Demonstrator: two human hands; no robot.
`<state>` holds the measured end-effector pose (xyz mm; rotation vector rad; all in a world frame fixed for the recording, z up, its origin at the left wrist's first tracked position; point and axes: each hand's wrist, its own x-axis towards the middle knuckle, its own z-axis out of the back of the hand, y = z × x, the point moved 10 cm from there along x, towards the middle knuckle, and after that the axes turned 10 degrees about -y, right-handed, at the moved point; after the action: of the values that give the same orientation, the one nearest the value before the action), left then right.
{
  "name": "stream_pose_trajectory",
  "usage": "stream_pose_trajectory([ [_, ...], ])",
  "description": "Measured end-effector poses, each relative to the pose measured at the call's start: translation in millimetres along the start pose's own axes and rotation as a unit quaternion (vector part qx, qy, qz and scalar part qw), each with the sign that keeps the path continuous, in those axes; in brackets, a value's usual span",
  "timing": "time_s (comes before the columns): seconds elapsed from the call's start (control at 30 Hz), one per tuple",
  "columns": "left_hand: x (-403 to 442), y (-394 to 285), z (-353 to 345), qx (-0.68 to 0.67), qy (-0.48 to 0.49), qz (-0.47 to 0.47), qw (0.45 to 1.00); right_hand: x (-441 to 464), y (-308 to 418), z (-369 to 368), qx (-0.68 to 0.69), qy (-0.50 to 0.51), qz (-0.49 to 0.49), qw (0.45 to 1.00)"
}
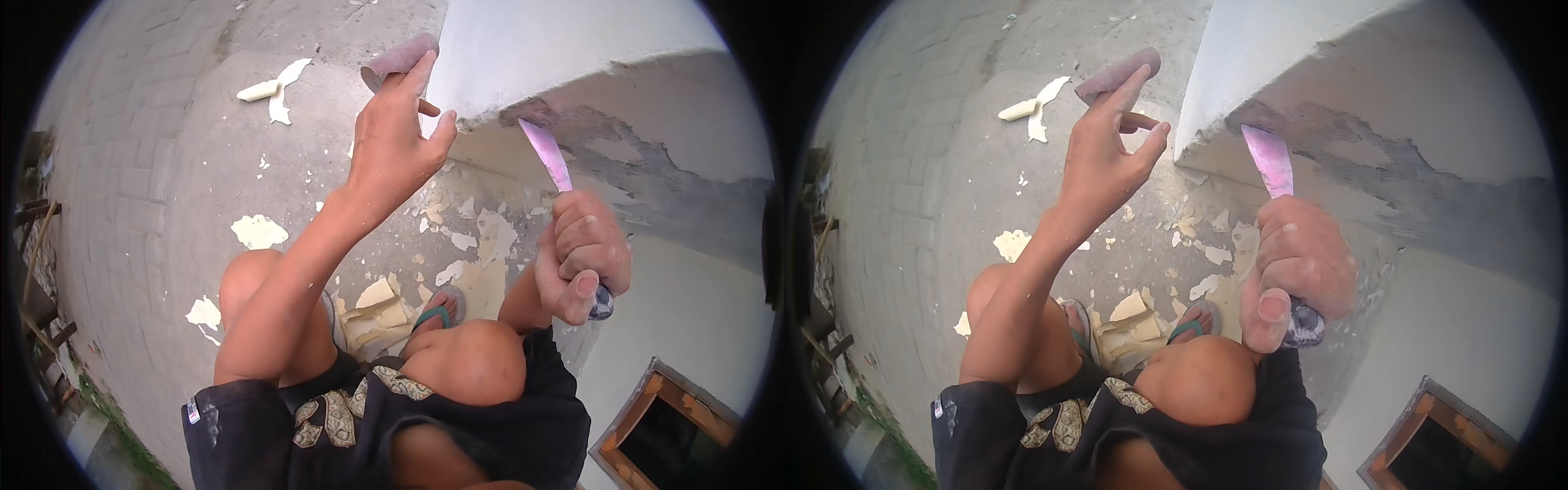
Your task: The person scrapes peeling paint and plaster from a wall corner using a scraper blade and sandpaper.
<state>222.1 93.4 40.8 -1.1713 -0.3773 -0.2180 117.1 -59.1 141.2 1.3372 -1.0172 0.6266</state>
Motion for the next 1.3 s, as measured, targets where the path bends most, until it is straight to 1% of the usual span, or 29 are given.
stream_pose_trajectory([
  [0.07, -5.1, -1.3, -3.4, 0.005, 0.032, 0.024, 0.999, 1.0, 2.3, 7.1, 0.009, -0.013, -0.007, 1.000],
  [0.17, -6.4, 5.2, -3.2, -0.022, 0.025, 0.041, 0.999, -12.6, -33.3, 25.9, 0.003, -0.092, -0.088, 0.992],
  [0.2, -4.8, 2.0, -0.7, -0.011, 0.016, 0.022, 1.000, -13.6, -28.5, 29.6, 0.099, -0.068, -0.087, 0.989],
  [0.3, -3.5, 0.5, -0.5, 0.004, 0.006, 0.003, 1.000, 2.1, -2.4, 32.9, 0.157, -0.060, -0.051, 0.985],
  [0.33, -2.3, 0.4, -0.8, 0.000, 0.003, -0.001, 1.000, 3.8, 3.6, 32.1, 0.125, -0.053, -0.035, 0.990],
  [0.43, -6.8, -0.3, -5.3, -0.012, 0.014, 0.005, 1.000, -9.6, -36.9, 33.3, 0.053, -0.102, -0.112, 0.987],
  [0.53, -4.3, 3.7, -3.2, -0.008, 0.015, 0.012, 1.000, -10.0, -0.2, 21.6, 0.055, -0.065, -0.016, 0.996],
  [0.6, -6.1, 4.6, -6.8, -0.005, 0.014, -0.001, 1.000, -9.9, -11.8, 31.1, 0.069, -0.086, -0.050, 0.993],
  [0.67, -4.0, 6.3, -8.0, 0.010, 0.026, 0.018, 0.999, -1.9, -19.3, 35.9, 0.077, -0.108, -0.071, 0.989],
  [0.7, -5.1, 8.2, -7.9, 0.019, 0.033, 0.029, 0.999, -0.8, -15.3, 36.5, 0.094, -0.107, -0.064, 0.988],
  [0.77, -6.8, -0.3, -5.4, -0.006, 0.016, 0.012, 1.000, -0.8, -8.0, 38.6, 0.127, -0.104, -0.053, 0.985],
  [0.8, -6.4, -2.3, -3.2, -0.018, 0.003, 0.004, 1.000, -1.6, -17.0, 39.4, 0.122, -0.112, -0.055, 0.985],
  [0.87, -15.1, 2.4, -5.2, 0.006, 0.015, 0.003, 1.000, -9.8, -27.5, 50.3, 0.091, -0.135, -0.070, 0.984],
  [0.9, -9.0, -0.1, -6.3, 0.017, 0.010, -0.013, 1.000, -4.8, -24.9, 48.0, 0.086, -0.122, -0.063, 0.987],
  [0.97, -7.7, -2.9, -5.0, -0.007, 0.007, -0.003, 1.000, -4.4, -16.8, 37.3, 0.080, -0.104, -0.057, 0.990],
  [1.0, -7.7, -1.8, -2.5, -0.016, 0.004, 0.006, 1.000, -4.9, -8.6, 40.1, 0.129, -0.113, -0.038, 0.984],
  [1.1, -7.2, -1.2, -3.6, 0.024, 0.033, 0.024, 0.999, -10.4, -30.9, 46.1, 0.091, -0.145, -0.080, 0.982],
  [1.13, -8.2, -4.9, -7.3, 0.006, 0.031, 0.019, 0.999, -19.6, -48.2, 43.0, 0.024, -0.148, -0.119, 0.981],
  [1.2, -6.5, -0.5, -1.9, -0.012, 0.010, 0.008, 1.000, -9.3, -20.8, 35.5, 0.084, -0.110, -0.044, 0.989],
  [1.23, -4.4, 2.3, 2.7, -0.001, 0.004, 0.012, 1.000, -7.3, -6.9, 33.4, 0.115, -0.090, -0.022, 0.989],
  [1.27, -6.4, 2.4, 1.8, 0.003, 0.012, 0.023, 1.000, -2.2, 7.5, 46.9, 0.128, -0.124, 0.003, 0.984],
  [1.3, -6.5, 0.5, -2.4, 0.003, 0.021, 0.025, 0.999, -4.5, 1.9, 47.5, 0.115, -0.120, -0.021, 0.986],
])
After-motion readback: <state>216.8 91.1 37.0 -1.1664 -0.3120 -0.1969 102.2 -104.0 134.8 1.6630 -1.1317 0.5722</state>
